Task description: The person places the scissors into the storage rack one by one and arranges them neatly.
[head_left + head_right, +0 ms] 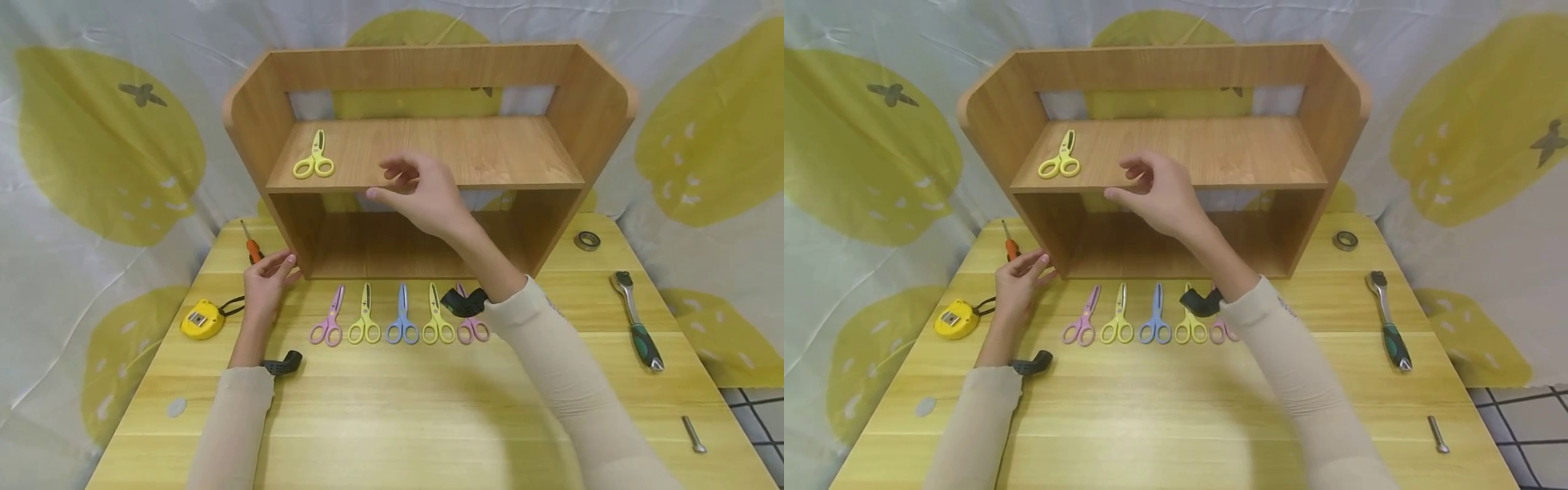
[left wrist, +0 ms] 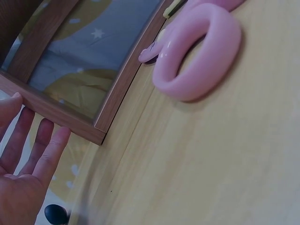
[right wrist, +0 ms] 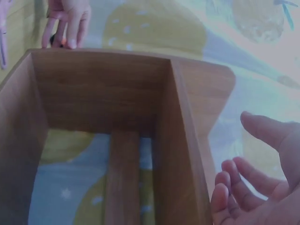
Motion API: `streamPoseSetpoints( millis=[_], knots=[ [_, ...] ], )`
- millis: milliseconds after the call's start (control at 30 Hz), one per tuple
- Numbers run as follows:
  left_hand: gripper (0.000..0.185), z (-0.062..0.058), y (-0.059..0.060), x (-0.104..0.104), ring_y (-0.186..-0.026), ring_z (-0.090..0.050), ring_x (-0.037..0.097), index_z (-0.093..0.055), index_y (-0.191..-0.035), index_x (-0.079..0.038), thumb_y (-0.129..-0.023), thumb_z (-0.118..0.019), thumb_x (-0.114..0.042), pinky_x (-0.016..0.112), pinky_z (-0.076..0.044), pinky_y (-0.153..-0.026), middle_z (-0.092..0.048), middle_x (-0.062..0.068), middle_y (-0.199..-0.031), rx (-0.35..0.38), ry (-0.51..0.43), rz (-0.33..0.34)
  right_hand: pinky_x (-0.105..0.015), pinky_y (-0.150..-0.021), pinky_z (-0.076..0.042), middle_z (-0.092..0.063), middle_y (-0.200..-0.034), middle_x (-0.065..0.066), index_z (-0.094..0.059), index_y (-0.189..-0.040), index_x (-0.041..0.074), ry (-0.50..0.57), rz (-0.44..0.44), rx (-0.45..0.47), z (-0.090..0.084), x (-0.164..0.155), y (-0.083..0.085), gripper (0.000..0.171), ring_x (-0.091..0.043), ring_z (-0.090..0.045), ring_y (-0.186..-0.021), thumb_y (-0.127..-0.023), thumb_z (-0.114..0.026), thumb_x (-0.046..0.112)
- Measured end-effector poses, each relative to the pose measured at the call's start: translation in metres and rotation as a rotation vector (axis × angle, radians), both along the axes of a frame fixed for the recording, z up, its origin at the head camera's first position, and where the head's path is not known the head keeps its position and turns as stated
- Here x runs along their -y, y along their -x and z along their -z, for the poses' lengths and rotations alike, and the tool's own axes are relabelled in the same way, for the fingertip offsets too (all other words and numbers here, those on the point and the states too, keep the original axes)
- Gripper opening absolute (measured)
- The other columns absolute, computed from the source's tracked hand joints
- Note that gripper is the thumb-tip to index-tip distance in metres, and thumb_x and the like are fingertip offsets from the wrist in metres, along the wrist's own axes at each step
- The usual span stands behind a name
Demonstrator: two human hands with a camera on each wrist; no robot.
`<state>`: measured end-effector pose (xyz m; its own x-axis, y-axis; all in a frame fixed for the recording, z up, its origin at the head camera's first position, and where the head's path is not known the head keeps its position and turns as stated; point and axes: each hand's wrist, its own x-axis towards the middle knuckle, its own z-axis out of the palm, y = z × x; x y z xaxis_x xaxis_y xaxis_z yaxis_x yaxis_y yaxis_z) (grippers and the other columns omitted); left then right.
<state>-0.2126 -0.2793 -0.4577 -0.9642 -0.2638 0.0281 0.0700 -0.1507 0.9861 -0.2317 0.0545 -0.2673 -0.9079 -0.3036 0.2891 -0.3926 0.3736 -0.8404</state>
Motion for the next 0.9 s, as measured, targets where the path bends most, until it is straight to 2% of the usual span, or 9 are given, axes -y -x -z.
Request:
streamPoseSetpoints(
  millis=[167,267,433,500,667,900],
  knots=[
    [0.032,-0.001,-0.001,-0.001,-0.101,-0.075,0.021,-0.069,-0.121,0.009,-0.093,-0.075,-0.004,0.05,-0.058,-0.097,-0.073,0.007,-0.106,0.003,-0.013,0.002,-0.036,-0.09,-0.057,-0.069,-0.122,0.001,-0.067,-0.131,0.016,0.003,-0.016,-0.018,0.022,-0.034,-0.016,0.049,-0.02,-0.062,-0.111,-0.088,-0.085,0.032],
    [0.034,0.006,0.003,0.001,-0.102,-0.074,0.021,-0.069,-0.122,0.008,-0.093,-0.077,-0.007,0.047,-0.06,-0.096,-0.073,0.007,-0.108,-0.003,-0.015,-0.002,-0.039,-0.091,-0.059,-0.07,-0.123,0.002,-0.068,-0.129,0.018,-0.002,-0.026,-0.019,0.037,-0.054,-0.024,0.047,-0.019,-0.063,-0.111,-0.088,-0.085,0.031],
    [0.036,0.016,0.008,0.004,-0.102,-0.075,0.02,-0.069,-0.123,0.007,-0.092,-0.078,-0.01,0.044,-0.062,-0.093,-0.072,0.005,-0.107,-0.022,-0.019,-0.007,-0.034,-0.091,-0.061,-0.07,-0.123,0.005,-0.068,-0.128,0.021,-0.019,-0.011,0.006,0.064,-0.084,-0.042,0.044,-0.014,-0.064,-0.109,-0.088,-0.085,0.03],
    [0.035,0.016,0.007,0.004,-0.101,-0.074,0.019,-0.07,-0.122,0.007,-0.092,-0.078,-0.009,0.043,-0.063,-0.092,-0.073,0.005,-0.106,-0.021,-0.025,-0.011,-0.027,-0.09,-0.061,-0.07,-0.124,0.005,-0.068,-0.128,0.021,-0.023,0.004,0.021,0.075,-0.095,-0.05,0.044,-0.015,-0.065,-0.109,-0.088,-0.085,0.03],
    [0.031,0.014,0.007,0.005,-0.099,-0.075,0.019,-0.071,-0.12,0.005,-0.092,-0.077,-0.008,0.046,-0.061,-0.094,-0.073,0.005,-0.106,-0.007,-0.029,-0.016,-0.022,-0.088,-0.06,-0.071,-0.124,0.001,-0.067,-0.13,0.018,-0.03,0.031,0.046,0.101,-0.12,-0.065,0.043,-0.028,-0.066,-0.11,-0.09,-0.083,0.025],
    [0.029,0.002,0.001,0.001,-0.101,-0.075,0.02,-0.071,-0.119,0.006,-0.092,-0.076,-0.005,0.051,-0.056,-0.098,-0.073,0.005,-0.105,0.002,-0.025,0.005,-0.024,-0.089,-0.058,-0.068,-0.127,-0.001,-0.063,-0.135,0.015,-0.073,0.049,0.111,0.134,-0.146,-0.081,0.045,-0.024,-0.063,-0.114,-0.093,-0.079,0.026]
  ],
)
